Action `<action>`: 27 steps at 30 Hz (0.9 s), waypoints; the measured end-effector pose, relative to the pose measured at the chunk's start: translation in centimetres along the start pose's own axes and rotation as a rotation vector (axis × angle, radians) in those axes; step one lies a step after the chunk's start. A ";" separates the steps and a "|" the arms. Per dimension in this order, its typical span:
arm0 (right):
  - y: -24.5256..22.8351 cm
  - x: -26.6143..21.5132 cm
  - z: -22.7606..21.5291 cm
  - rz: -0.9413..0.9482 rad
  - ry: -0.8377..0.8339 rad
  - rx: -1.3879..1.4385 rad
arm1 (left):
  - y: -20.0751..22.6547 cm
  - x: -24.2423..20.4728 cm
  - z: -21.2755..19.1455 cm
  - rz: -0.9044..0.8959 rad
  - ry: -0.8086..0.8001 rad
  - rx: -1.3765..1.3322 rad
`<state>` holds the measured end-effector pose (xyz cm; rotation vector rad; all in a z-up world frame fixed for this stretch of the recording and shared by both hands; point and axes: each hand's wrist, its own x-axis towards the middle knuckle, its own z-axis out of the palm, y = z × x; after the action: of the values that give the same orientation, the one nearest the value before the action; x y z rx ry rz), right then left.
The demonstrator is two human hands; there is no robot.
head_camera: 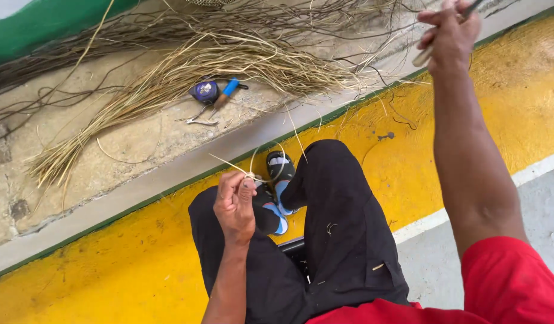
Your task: The recorder is weaving thin bamboo or wood strips together to form a pattern or object.
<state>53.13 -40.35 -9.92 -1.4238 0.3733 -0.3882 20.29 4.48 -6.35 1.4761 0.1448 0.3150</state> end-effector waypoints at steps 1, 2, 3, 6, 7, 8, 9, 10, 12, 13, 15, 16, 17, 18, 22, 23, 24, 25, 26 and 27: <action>0.5 0.4 -1.7 -0.005 -0.002 0.038 | 0.1 0.0 -0.3 0.038 0.019 0.056; 0.9 1.2 -5.0 0.001 -0.011 0.033 | 0.7 -0.1 -0.4 0.032 0.029 0.057; 1.2 2.0 -8.2 0.001 0.082 0.131 | 1.3 -0.3 -0.5 0.055 0.039 0.060; -0.9 -0.4 -14.7 0.022 0.276 0.215 | 1.5 -0.5 -1.3 0.086 0.035 -0.028; -1.9 -2.0 -16.3 0.064 0.368 0.196 | 1.4 -0.9 -1.5 0.079 0.033 -0.107; -2.4 -3.9 -17.6 0.062 0.369 0.189 | 1.3 -1.4 -1.6 0.074 0.033 -0.112; -2.9 -5.8 -18.9 0.036 0.262 0.144 | 1.2 -2.1 -1.7 0.017 0.043 -0.101; -2.9 -7.8 -19.8 0.013 0.148 0.104 | 1.2 -2.9 -2.1 -0.035 0.058 -0.085; -2.8 -10.9 -18.2 0.096 0.072 -0.066 | 0.9 -3.6 -1.9 -0.059 0.052 -0.077; -2.9 -11.8 -17.3 0.173 -0.001 -0.233 | 0.8 -3.7 -1.4 -0.080 0.039 -0.069; -2.6 -12.6 -16.4 0.163 -0.001 -0.424 | 0.9 -4.5 -1.1 -0.119 0.016 -0.076; -2.4 -12.6 -15.9 0.148 -0.009 -0.609 | 0.9 -4.6 -0.7 -0.147 -0.002 -0.082; -3.5 -12.5 -14.6 0.150 0.002 -0.609 | 1.5 -5.0 -0.5 -0.149 -0.013 -0.083; -4.6 -12.7 -13.5 0.310 -0.091 -0.799 | 2.2 -5.4 -0.4 -0.149 -0.012 -0.087; -4.2 -12.2 -7.9 0.139 -0.284 -0.935 | 4.3 -8.0 -0.9 -0.181 -0.018 0.079; -3.3 -11.3 -4.7 0.134 -0.293 -0.929 | 4.9 -8.7 -0.4 -0.175 -0.009 0.084; -1.9 -11.7 -2.8 -0.184 -0.445 -1.014 | 5.5 -9.9 -0.4 -0.229 -0.062 0.082; -0.5 -12.1 -0.9 -0.508 -0.599 -1.078 | 6.2 -11.1 -0.5 -0.284 -0.114 0.080; 0.9 -10.8 1.2 -0.509 -0.599 -1.076 | 6.5 -11.6 0.0 -0.282 -0.113 0.081; 2.2 -9.7 3.5 -0.543 -0.538 -1.211 | 7.0 -12.0 0.3 -0.257 -0.169 0.210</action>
<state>46.30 -32.47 -11.51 -2.7436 -0.3205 -0.1691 8.14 1.12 -0.57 1.6632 0.2342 -0.0350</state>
